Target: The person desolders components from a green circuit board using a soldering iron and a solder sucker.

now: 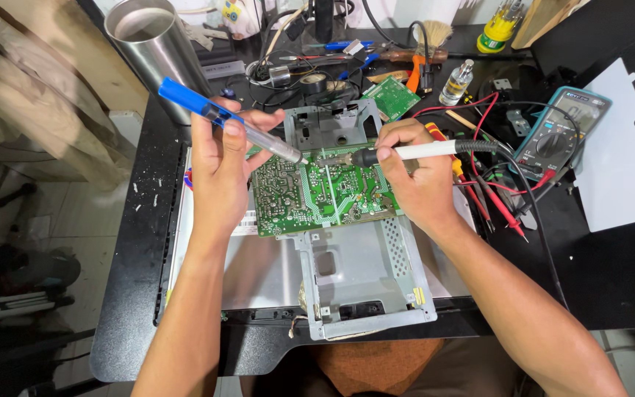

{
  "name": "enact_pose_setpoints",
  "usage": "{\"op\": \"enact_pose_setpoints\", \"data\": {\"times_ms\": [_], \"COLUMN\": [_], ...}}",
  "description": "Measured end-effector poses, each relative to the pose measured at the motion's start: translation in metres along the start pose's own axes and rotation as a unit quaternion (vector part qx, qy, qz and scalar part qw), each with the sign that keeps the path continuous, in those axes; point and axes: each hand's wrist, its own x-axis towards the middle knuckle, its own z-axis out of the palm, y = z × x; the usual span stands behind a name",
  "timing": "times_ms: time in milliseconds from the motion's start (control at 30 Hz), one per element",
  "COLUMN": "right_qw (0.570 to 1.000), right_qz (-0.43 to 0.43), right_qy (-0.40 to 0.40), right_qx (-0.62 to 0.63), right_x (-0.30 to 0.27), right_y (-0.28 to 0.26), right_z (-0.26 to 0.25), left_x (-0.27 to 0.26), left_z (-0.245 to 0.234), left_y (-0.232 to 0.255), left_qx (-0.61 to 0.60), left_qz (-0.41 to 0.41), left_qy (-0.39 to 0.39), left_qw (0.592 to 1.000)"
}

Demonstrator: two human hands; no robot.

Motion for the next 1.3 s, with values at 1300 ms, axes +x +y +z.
{"op": "enact_pose_setpoints", "data": {"times_ms": [1300], "right_qw": [1.0], "right_qz": [-0.013], "right_qy": [-0.003], "right_qx": [0.006], "right_x": [-0.001], "right_y": [0.003], "right_z": [-0.001], "left_x": [-0.023], "left_z": [0.021], "left_y": [0.005], "left_qx": [0.028], "left_qz": [0.041], "left_qy": [-0.041], "left_qw": [0.998]}}
